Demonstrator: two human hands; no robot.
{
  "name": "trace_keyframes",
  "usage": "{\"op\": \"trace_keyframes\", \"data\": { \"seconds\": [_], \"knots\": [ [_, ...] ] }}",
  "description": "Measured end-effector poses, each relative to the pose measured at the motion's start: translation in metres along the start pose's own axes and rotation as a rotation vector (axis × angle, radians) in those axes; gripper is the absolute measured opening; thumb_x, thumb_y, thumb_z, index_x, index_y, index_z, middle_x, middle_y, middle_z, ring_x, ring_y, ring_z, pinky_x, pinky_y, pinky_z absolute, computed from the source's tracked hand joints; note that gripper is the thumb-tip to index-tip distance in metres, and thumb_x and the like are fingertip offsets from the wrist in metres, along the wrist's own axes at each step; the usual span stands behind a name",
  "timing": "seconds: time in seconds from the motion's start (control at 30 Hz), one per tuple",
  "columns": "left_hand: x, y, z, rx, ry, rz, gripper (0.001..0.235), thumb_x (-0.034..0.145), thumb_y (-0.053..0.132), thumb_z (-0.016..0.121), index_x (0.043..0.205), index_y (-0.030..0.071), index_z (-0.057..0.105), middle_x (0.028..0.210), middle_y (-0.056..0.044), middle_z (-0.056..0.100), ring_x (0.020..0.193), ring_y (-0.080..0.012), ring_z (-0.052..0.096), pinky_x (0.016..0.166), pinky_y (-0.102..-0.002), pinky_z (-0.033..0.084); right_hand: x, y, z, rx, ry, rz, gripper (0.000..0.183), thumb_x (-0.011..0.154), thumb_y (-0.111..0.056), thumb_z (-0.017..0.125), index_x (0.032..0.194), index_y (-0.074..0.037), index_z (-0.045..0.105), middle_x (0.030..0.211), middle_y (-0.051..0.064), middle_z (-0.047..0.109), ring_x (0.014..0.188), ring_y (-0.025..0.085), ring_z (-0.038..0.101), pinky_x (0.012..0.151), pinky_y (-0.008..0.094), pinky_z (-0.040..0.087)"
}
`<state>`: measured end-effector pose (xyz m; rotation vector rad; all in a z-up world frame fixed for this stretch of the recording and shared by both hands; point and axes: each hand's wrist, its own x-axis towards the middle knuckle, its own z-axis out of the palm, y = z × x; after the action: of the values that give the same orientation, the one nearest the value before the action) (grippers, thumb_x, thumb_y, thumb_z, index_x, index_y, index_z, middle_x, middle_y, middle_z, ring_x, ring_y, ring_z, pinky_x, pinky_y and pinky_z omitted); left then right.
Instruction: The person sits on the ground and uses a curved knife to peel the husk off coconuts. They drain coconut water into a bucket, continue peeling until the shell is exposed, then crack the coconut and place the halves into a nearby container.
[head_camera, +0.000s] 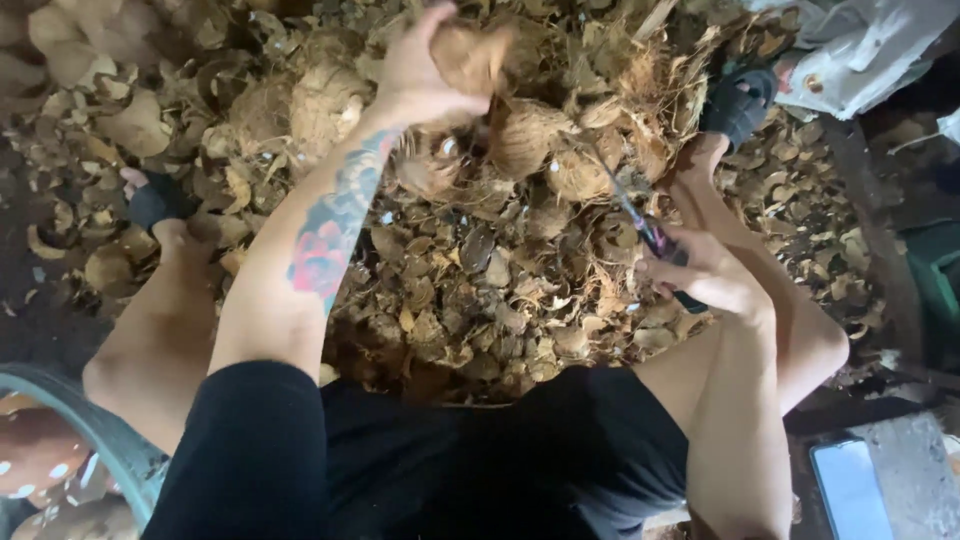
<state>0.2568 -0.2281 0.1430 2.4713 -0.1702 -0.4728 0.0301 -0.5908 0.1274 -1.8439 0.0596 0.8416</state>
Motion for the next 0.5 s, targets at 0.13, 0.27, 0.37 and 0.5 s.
{"op": "trace_keyframes", "data": {
  "seconds": [0.13,0.27,0.37,0.5],
  "knots": [
    [-0.028,-0.055,-0.028,-0.762,0.135,-0.002,0.101,0.075,0.026,0.099,0.156,0.012,0.04,0.159,-0.009,0.054,0.14,-0.0265,0.058,0.121,-0.048,0.041,0.001,-0.025,0.043,-0.298,0.385,-0.125,0.018,0.099,-0.027,0.074,0.1,-0.009,0.073,0.069,0.002,0.065,0.054,0.013,0.051,0.054,0.032,0.039],
    [-0.117,-0.12,-0.032,-1.671,-0.177,0.364,0.075,0.093,0.05,0.081,0.149,0.008,0.056,0.152,-0.012,0.058,0.146,-0.0332,0.055,0.124,-0.049,0.051,0.016,-0.038,0.107,0.005,0.507,-0.312,0.015,0.084,-0.002,0.071,0.083,-0.011,0.059,0.078,-0.001,0.06,0.066,0.012,0.053,0.066,0.031,0.047],
    [-0.189,-0.16,0.019,-1.955,0.245,-0.24,0.074,0.082,0.05,0.084,0.138,0.004,0.069,0.139,-0.018,0.07,0.125,-0.0389,0.07,0.113,-0.053,0.056,0.042,-0.016,0.156,0.393,0.357,-0.613,0.027,0.073,0.024,0.061,0.079,0.0,0.049,0.062,0.021,0.061,0.05,0.031,0.068,0.049,0.038,0.056],
    [-0.244,-0.196,0.093,-1.896,0.269,-0.457,0.076,0.085,0.045,0.087,0.144,0.004,0.063,0.145,-0.019,0.065,0.13,-0.0368,0.066,0.116,-0.051,0.051,0.02,-0.077,0.21,0.541,0.156,-0.774,0.029,0.073,0.029,0.056,0.076,0.001,0.047,0.057,0.024,0.057,0.041,0.033,0.065,0.042,0.038,0.052]
  ]
}}
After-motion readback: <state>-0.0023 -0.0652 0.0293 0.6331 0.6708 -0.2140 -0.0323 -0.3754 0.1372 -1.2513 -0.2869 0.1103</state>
